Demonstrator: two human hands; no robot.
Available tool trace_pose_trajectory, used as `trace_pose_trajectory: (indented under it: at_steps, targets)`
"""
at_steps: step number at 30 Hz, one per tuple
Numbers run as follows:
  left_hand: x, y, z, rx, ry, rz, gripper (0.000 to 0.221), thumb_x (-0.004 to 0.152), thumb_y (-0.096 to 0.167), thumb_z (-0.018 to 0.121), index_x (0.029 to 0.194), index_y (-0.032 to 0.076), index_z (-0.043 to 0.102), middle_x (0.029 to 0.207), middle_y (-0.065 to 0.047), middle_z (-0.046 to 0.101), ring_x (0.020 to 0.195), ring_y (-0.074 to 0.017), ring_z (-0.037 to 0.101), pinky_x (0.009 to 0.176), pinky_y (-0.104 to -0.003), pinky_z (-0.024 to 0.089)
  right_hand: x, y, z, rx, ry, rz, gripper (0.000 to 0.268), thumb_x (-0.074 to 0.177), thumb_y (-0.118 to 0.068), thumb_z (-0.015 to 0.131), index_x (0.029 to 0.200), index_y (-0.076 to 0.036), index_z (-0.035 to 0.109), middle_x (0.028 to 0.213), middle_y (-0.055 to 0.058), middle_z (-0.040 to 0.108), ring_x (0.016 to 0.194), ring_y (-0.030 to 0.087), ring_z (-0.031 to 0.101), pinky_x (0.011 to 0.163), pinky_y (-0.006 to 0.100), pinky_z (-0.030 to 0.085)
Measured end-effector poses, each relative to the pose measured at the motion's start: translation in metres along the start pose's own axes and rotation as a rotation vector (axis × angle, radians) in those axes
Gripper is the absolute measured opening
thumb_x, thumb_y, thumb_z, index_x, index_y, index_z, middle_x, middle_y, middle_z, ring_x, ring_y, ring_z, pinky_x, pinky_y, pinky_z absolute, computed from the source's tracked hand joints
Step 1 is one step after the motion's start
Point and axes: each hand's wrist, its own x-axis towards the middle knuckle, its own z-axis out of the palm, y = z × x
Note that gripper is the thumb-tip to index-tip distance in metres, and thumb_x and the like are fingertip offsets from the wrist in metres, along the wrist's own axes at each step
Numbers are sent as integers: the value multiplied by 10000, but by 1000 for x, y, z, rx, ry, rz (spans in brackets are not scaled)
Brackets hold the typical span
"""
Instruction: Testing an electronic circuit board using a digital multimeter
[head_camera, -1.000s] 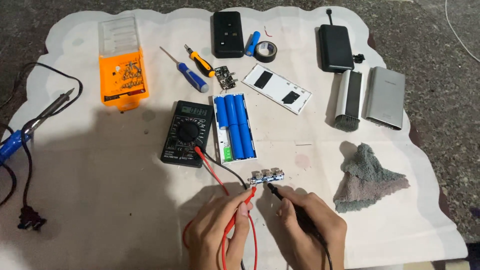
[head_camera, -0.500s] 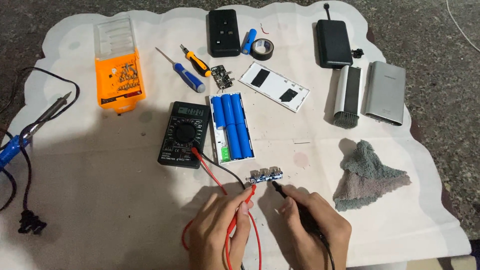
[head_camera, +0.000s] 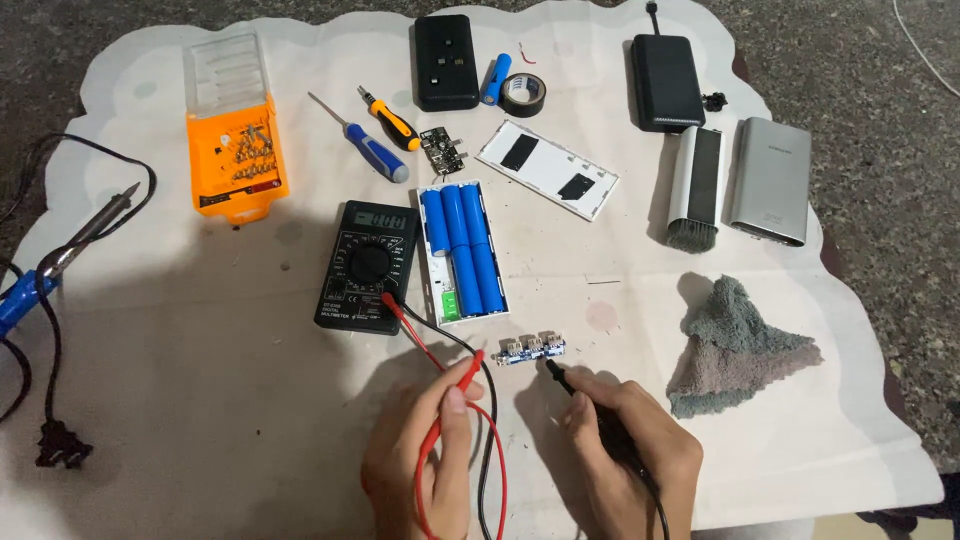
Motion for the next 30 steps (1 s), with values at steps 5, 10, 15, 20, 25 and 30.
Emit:
trace_pose_trajectory:
  at_steps: [5,10,15,20,25,30]
  targets:
    - [16,4,-2,-90,-101,-1,356,972,326,491,1100,267,817,894,104,839,870,-86,744,711,-275,562,0,-3,1,23,5,26,189,876,-149,673,952,-51,816,813,63,799,682,82,665,609,198,460]
    - [37,5,-1,-132,-191,230,315,992,217,477,1050,139,776,853,33,803,829,-153,741,778,-300,541,1,-3,3,34,2,-7,163,883,-124,673,955,-60,804,881,79,823,841,99,759,733,201,530]
    - [40,3,1,-230,-270,149,351,986,255,473,1055,179,808,813,69,823,782,-89,771,675,-248,566,2,-2,2,5,-4,-53,152,889,-102,651,933,-49,786,890,71,817,886,115,780,793,207,551]
    - [38,-2,7,-286,-176,125,372,990,245,466,1051,162,824,781,56,822,532,-38,582,519,-189,453,4,1,1,-44,-7,-110,179,859,-57,637,951,-66,790,915,65,816,917,130,783,812,217,548]
    - [36,-5,11,-311,-119,176,346,997,208,491,1008,129,827,715,68,774,426,-9,404,433,-177,331,6,-5,0,-47,-15,-177,141,884,-28,636,941,-48,763,939,81,810,1000,168,799,898,246,578]
    - [36,-8,9,-318,-160,171,381,1004,220,460,1023,117,826,747,78,768,456,-21,400,459,-193,365,3,-19,0,38,-8,-5,171,882,-163,653,868,-50,781,930,91,830,857,116,773,717,203,549]
